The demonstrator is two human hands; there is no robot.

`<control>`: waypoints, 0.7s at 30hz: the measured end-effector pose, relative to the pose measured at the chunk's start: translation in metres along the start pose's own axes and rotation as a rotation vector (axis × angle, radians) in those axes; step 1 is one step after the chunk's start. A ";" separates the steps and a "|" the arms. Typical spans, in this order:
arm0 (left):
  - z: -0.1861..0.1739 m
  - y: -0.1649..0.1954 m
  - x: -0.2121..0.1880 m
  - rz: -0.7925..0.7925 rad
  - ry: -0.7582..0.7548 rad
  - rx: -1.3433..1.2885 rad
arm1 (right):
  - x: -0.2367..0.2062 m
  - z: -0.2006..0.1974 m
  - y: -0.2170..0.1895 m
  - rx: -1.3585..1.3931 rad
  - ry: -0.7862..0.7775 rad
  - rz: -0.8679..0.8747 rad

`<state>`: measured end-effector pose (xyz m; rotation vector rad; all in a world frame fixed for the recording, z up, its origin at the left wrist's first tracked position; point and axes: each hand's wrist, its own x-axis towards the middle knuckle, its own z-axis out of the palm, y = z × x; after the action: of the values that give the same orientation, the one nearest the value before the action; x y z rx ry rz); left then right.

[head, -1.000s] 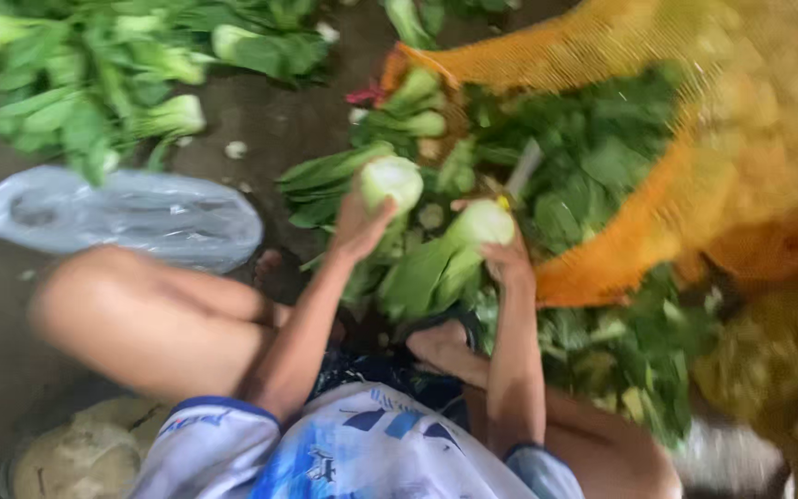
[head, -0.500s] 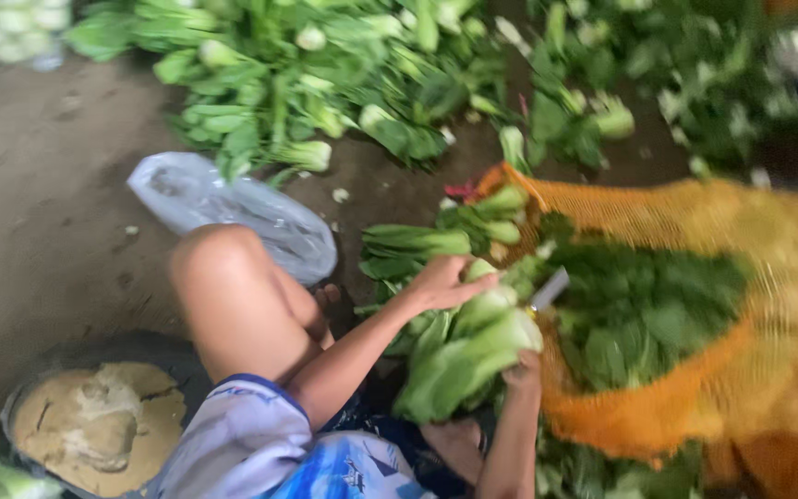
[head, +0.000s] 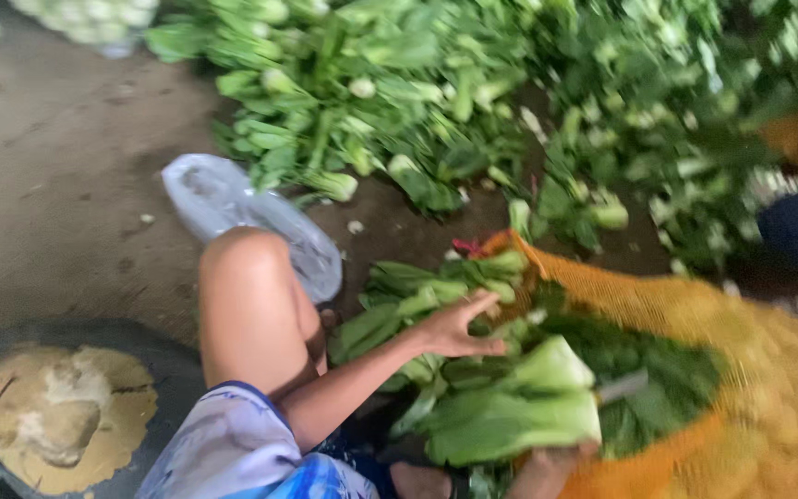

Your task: The person sits on the floor and uses a knife to trim the root ends of bok choy. They handle the vegetables one at a time, cutting the base and placing the trimmed pieces into an orange mesh bag.

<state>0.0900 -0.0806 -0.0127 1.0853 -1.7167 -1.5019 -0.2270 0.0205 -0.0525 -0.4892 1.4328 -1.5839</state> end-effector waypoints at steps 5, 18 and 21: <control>0.059 0.035 -0.028 -0.076 -0.315 -0.294 | -0.042 0.041 -0.019 -0.170 -0.262 0.047; 0.105 -0.025 -0.085 -0.691 0.437 -1.156 | -0.050 0.041 -0.052 0.168 -0.223 0.151; 0.049 0.042 -0.027 -0.493 0.516 -1.116 | -0.059 0.018 -0.065 0.250 -0.203 0.120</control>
<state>0.0531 -0.0318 0.0221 1.0995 -0.1236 -1.8413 -0.2066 0.0523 0.0281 -0.3962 1.0752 -1.5432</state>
